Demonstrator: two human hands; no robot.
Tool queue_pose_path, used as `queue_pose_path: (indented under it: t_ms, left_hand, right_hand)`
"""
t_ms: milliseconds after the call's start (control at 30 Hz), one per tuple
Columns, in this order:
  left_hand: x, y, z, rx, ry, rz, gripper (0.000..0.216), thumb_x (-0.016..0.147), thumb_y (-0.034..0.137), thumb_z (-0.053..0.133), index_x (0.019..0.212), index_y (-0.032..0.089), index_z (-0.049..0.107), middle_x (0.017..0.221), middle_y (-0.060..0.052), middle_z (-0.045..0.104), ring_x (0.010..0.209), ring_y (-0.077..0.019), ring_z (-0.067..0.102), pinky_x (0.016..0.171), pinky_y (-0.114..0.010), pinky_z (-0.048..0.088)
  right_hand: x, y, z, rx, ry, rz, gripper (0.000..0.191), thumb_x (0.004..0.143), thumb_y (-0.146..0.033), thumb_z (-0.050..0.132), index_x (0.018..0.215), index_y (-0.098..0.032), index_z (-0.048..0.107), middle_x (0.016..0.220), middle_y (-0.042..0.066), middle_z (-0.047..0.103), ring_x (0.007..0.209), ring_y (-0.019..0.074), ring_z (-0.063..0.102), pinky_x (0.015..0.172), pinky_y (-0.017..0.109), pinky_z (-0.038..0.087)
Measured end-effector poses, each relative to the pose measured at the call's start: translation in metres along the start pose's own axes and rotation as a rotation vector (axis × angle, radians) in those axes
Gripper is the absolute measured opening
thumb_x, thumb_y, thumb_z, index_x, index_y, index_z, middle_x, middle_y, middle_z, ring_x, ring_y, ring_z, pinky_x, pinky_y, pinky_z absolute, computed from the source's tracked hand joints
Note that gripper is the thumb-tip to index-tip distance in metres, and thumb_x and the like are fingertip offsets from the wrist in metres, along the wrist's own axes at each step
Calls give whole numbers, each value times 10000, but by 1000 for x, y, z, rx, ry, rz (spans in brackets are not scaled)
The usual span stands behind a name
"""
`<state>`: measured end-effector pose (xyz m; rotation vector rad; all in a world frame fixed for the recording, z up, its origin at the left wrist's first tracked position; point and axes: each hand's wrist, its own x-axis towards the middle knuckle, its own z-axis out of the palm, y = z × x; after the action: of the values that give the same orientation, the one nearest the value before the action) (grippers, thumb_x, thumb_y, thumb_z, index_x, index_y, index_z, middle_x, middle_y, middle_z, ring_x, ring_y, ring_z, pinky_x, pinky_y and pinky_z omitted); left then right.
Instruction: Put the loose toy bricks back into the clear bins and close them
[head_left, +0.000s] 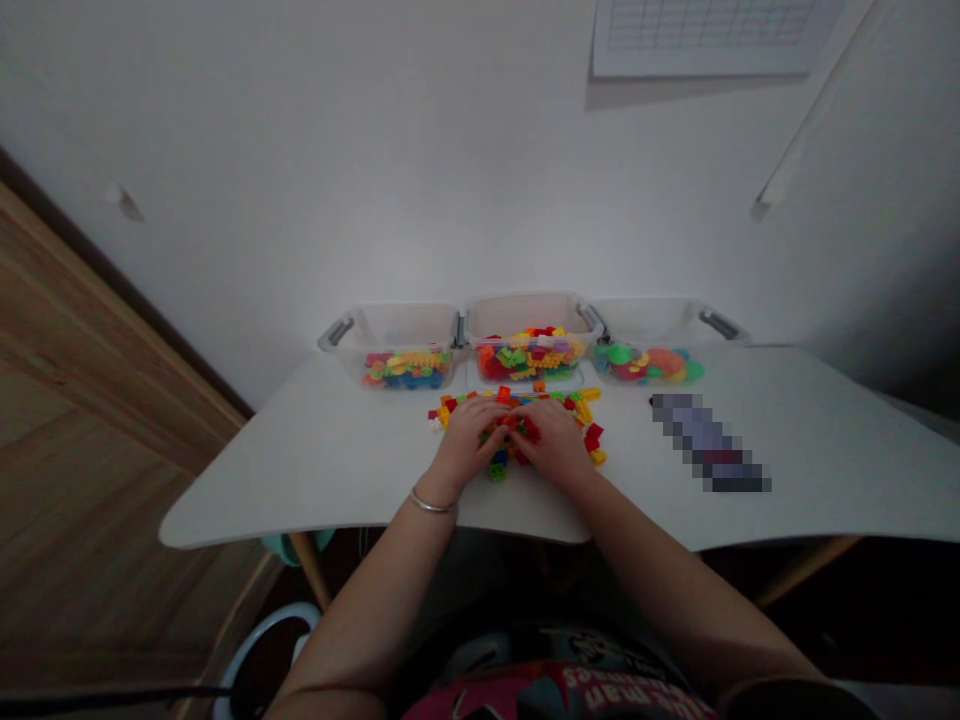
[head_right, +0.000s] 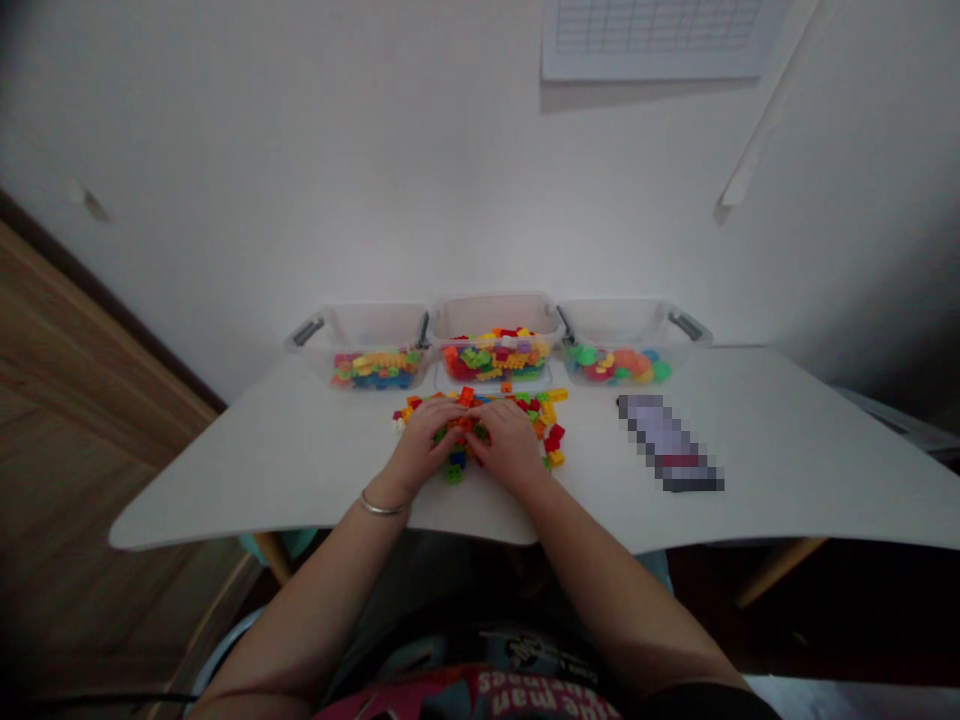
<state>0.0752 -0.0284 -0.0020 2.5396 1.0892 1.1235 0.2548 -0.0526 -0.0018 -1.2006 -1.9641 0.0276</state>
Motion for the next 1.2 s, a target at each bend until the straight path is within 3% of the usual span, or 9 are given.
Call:
queue_pose_path:
  t_ms: [200, 367, 500, 600, 733, 867, 1033, 1200]
  left_hand:
    - [-1, -3, 4, 25, 1, -12, 192, 926, 289, 539, 981, 217, 708, 1006, -76, 721, 1006, -217, 625, 945, -409, 505]
    - [-2, -5, 4, 55, 89, -83, 181, 920, 280, 557, 1006, 207, 698, 1020, -77, 725, 1001, -217, 639, 943, -418, 507]
    - [-1, -9, 3, -12, 301, -234, 233, 941, 327, 522, 1104, 209, 639, 1077, -79, 708, 1006, -199, 658, 924, -374, 527]
    - [5, -15, -3, -162, 506, -323, 251, 967, 374, 464, 1100, 200, 586, 987, -68, 712, 923, -172, 688, 835, -317, 554]
    - [24, -31, -30, -297, 839, -302, 247, 955, 401, 477, 1047, 185, 552, 1017, -79, 695, 960, -165, 682, 860, -307, 540]
    - [50, -59, -67, -287, 986, -292, 217, 886, 371, 583, 988, 180, 572, 1007, -67, 688, 969, -162, 666, 874, -293, 519]
    - [75, -87, -92, -133, 816, -413, 217, 873, 289, 568, 1062, 190, 534, 942, -38, 699, 878, -134, 673, 854, -277, 503]
    - [87, -97, -101, 273, 449, -669, 222, 836, 343, 603, 1007, 201, 610, 954, -56, 726, 938, -202, 676, 862, -317, 476]
  right_hand:
    - [-6, 6, 9, -7, -31, -8, 208, 857, -239, 582, 1044, -260, 672, 1006, 77, 701, 967, 273, 618, 881, 455, 487]
    - [-11, 8, 8, -34, -4, 52, 238, 837, -225, 587, 1061, -247, 663, 1020, 97, 698, 970, 293, 619, 883, 489, 490]
    - [-12, 7, 7, -61, -27, 44, 202, 815, -191, 599, 998, -234, 672, 986, 91, 698, 954, 295, 612, 882, 480, 492]
    - [-12, 7, 6, -41, -18, 22, 181, 815, -175, 598, 968, -235, 673, 988, 84, 695, 961, 285, 608, 880, 459, 493]
    - [-13, 7, 6, -21, 5, -5, 159, 824, -173, 596, 951, -230, 673, 996, 83, 694, 964, 271, 606, 885, 440, 492]
    - [-14, 7, 6, -11, 19, -30, 155, 833, -143, 574, 940, -200, 671, 989, 89, 691, 954, 252, 600, 888, 416, 489]
    - [-12, 6, 5, 9, 31, -44, 171, 813, -104, 560, 907, -204, 662, 962, 76, 690, 940, 240, 597, 891, 402, 484]
    - [-11, 7, 6, 16, 31, -42, 178, 812, -85, 539, 879, -198, 660, 946, 77, 688, 925, 235, 589, 877, 392, 482]
